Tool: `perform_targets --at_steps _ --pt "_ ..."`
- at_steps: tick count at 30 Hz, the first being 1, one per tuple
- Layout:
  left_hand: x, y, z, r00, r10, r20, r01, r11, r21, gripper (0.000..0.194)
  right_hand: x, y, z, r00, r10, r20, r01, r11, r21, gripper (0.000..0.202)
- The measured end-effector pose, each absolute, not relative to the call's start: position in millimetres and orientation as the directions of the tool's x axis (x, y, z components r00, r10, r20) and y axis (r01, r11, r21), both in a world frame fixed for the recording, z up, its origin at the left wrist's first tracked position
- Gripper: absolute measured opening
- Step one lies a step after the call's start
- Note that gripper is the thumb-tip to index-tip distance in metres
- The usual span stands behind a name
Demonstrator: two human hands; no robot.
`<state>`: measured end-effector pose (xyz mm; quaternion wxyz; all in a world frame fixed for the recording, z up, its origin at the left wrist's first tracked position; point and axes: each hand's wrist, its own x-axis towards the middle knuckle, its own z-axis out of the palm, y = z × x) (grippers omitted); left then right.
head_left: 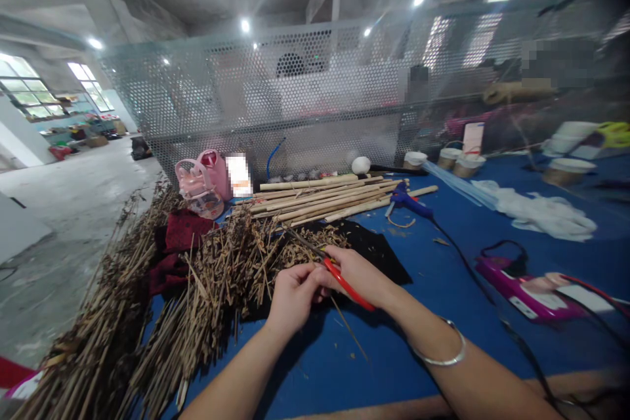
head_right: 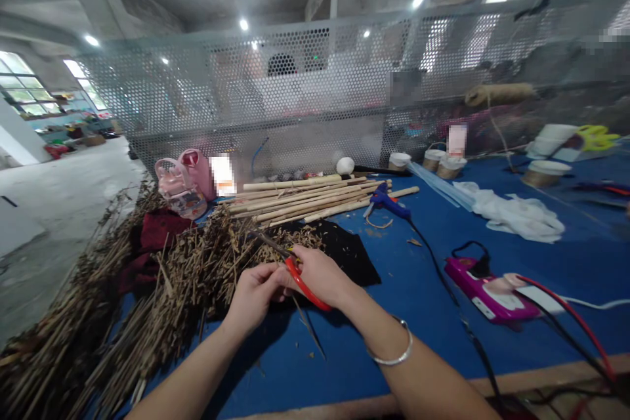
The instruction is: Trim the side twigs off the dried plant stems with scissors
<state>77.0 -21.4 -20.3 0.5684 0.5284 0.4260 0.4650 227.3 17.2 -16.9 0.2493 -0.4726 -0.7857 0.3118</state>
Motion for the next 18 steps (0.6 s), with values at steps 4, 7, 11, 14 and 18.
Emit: perform_targets --at_steps 4,7,11,14,18 --pt "76.5 -20.8 -20.3 0.170 0.985 -0.017 -0.074 0.030 0.997 0.030 228.5 22.3 -19.7 -0.410 0.909 0.080 0.620 0.342 -0.706 0.040" --pt "76.7 -20.8 -20.3 0.159 0.987 -0.031 -0.069 0.042 0.997 0.030 228.3 23.5 -17.5 -0.409 0.909 0.079 0.671 0.358 -0.649 0.041" --pt "76.5 -20.8 -21.1 0.131 0.991 0.015 -0.056 -0.007 0.998 0.031 227.8 18.7 -9.4 -0.410 0.905 0.116 0.729 0.401 -0.555 0.037" --pt "76.3 -20.2 -21.6 0.101 0.995 0.021 -0.042 -0.017 0.999 0.030 226.5 14.6 -6.1 -0.430 0.895 0.123 0.718 0.421 -0.554 0.038" --pt "76.9 -19.3 -21.0 0.079 0.997 0.004 -0.031 -0.001 1.000 0.026 223.0 13.5 -7.7 -0.430 0.893 0.137 0.703 0.426 -0.569 0.038"
